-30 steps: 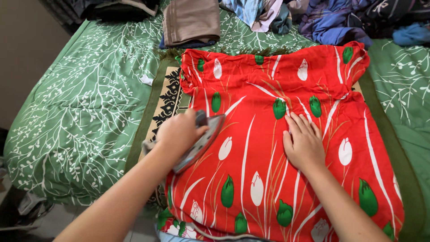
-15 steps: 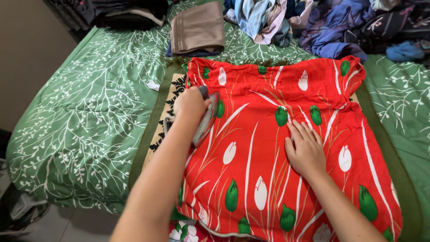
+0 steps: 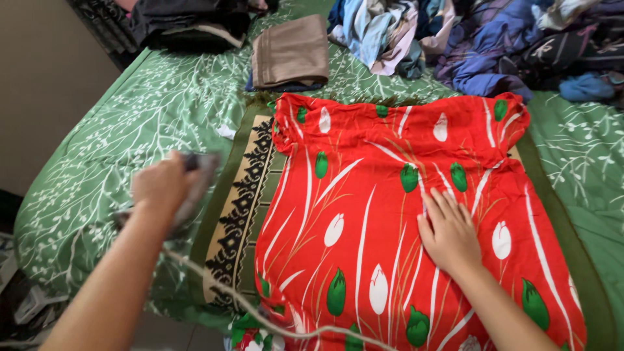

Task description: The person irons a red floral dress laid out on a green patterned bedsheet. They use a handheld iron to smooth the fabric, repeatedly adjusting the dress with their hands to flatten wrinkles and reposition sections for ironing.

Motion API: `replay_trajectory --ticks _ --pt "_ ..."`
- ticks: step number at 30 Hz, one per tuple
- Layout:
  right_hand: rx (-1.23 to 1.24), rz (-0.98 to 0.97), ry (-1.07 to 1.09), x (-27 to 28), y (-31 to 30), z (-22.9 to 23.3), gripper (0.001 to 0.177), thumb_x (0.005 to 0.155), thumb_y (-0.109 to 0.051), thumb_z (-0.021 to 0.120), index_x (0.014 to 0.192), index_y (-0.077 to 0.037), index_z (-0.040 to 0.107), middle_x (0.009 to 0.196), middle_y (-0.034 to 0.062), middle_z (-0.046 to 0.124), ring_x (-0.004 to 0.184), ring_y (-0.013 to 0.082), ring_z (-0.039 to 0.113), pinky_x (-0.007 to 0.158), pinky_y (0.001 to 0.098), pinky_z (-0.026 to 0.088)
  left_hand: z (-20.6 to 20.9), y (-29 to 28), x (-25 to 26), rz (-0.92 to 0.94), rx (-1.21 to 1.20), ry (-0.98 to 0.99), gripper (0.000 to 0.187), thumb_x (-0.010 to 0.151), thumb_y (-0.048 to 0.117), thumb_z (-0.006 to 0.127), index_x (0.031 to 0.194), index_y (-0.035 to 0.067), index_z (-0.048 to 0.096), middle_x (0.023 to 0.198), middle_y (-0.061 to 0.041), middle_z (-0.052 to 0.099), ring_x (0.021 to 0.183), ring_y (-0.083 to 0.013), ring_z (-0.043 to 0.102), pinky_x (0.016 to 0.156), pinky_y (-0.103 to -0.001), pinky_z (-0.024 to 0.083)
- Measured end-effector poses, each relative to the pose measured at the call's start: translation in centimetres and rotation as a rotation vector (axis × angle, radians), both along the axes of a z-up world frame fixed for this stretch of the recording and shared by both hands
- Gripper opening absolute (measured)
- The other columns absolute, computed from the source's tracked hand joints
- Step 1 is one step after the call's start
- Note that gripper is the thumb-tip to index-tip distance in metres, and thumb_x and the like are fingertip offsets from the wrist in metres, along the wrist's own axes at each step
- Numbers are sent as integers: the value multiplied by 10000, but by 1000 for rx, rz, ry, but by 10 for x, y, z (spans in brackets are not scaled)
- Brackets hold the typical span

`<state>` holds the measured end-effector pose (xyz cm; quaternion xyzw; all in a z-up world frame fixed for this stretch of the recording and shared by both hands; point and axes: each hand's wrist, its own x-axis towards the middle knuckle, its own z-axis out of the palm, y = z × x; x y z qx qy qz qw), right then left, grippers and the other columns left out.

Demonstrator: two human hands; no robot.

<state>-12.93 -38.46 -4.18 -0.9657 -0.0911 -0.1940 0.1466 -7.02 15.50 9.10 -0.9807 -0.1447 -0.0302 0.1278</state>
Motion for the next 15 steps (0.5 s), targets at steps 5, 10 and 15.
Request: replay_trajectory --ticks 5,10,15 --pt "-12 -8 17 -30 1 11 560 954 -360 515 1451 -101 517 1519 133 492 1433 306 416 1172 491 276 -59 47 -5 -113 331 -298 454 832 496 713 1114 155 610 917 -69 715 859 -263 740 667 -401 596" --pt "99 27 5 -39 1 22 489 928 -290 603 1365 -74 574 1454 146 556 1398 320 471 1163 480 324 -111 7 -16 -98 89 -270 451 988 526 636 1114 93 611 945 -98 687 877 -302 726 705 -433 588" --pt "156 -97 -142 -49 -17 32 422 890 -216 666 1282 -66 619 1368 151 610 1286 335 557 1109 479 402 -108 -35 -41 -75 -24 -435 471 1040 508 600 1121 45 637 1147 -163 677 1088 -347 678 892 -503 529"
